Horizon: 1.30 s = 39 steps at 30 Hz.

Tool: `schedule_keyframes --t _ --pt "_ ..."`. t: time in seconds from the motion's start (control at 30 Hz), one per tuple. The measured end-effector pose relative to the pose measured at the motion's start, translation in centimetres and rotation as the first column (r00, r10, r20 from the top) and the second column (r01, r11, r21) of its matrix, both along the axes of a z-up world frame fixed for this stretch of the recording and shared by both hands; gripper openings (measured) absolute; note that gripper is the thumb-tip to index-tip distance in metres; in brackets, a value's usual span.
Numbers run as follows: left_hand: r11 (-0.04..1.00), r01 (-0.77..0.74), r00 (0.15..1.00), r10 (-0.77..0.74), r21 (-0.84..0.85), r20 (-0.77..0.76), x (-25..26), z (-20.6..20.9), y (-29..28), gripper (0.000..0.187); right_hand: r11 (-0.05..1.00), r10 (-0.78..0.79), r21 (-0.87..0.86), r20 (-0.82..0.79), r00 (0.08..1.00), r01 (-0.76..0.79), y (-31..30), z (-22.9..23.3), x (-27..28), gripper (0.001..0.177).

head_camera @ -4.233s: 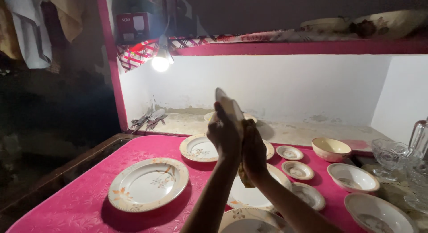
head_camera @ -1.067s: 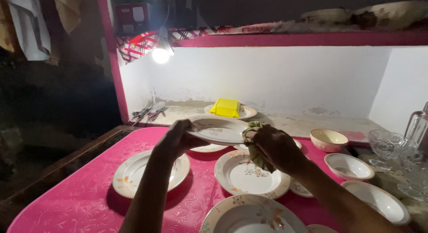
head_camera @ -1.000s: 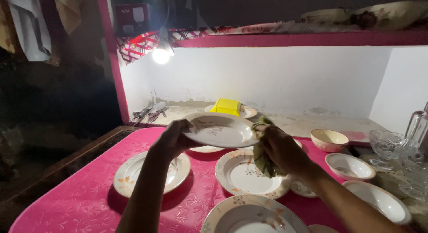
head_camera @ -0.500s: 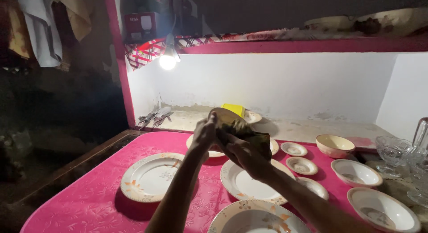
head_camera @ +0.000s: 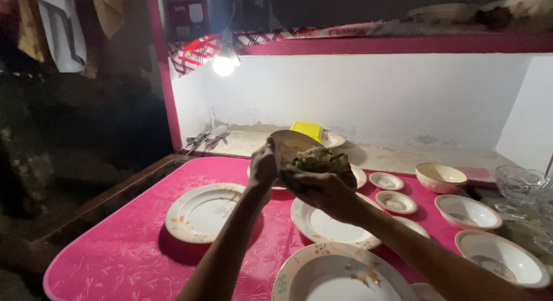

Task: Cleaning and wiping ceramic plates and bowls with a cloth on a table.

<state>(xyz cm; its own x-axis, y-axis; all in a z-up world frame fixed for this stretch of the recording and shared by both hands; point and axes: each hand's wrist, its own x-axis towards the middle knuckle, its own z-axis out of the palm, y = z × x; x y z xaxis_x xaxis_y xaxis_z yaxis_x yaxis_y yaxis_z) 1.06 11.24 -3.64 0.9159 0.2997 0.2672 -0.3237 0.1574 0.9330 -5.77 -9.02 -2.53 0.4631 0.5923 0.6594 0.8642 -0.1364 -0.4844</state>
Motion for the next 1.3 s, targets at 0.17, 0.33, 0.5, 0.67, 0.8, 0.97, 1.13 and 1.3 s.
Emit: schedule_keyframes --t 0.17,0.33,0.5,0.67,0.8,0.97,1.13,1.3 --pt "0.997 -0.019 0.996 0.025 -0.077 0.084 -4.0 -0.9 1.3 0.058 0.961 -0.090 -0.214 0.353 0.931 0.174 -4.0 -2.5 3.3 0.027" --pt "0.987 0.022 0.976 -0.056 -0.160 -0.210 -6.3 -2.5 3.6 0.050 0.769 -0.368 -0.422 0.322 0.873 0.480 -5.0 -1.6 4.3 0.028" --pt "0.995 -0.022 0.996 0.030 0.099 -0.080 -4.4 -6.6 9.5 0.060 0.734 -0.636 -0.184 0.148 0.757 0.653 -3.6 -2.7 8.0 0.021" --pt "0.981 -0.161 0.950 0.183 0.105 -0.254 -7.4 -7.1 10.8 0.057 0.802 -0.597 -0.354 -0.448 0.666 0.481 0.9 -3.8 5.2 0.041" --pt "0.773 -0.315 0.876 0.460 0.550 -0.146 -3.2 -11.8 15.0 0.059 0.941 -0.303 -0.174 -0.815 0.494 0.290 3.4 -7.8 8.6 0.028" --pt "0.661 -0.350 0.713 0.648 0.664 -0.269 -10.9 -6.0 12.8 0.063 0.945 -0.278 -0.174 -0.876 0.394 0.278 4.3 -10.8 15.0 0.027" --pt "0.284 -0.461 0.513 0.858 0.841 -0.009 -11.7 -7.0 16.3 0.041 0.949 -0.222 -0.130 -0.921 0.321 0.286 2.7 -13.7 19.4 0.031" --pt "0.314 -0.258 0.462 0.871 0.914 -0.169 -13.2 -8.2 19.2 0.052 0.943 -0.123 -0.054 -0.974 0.192 0.329 2.4 -14.2 20.1 0.034"
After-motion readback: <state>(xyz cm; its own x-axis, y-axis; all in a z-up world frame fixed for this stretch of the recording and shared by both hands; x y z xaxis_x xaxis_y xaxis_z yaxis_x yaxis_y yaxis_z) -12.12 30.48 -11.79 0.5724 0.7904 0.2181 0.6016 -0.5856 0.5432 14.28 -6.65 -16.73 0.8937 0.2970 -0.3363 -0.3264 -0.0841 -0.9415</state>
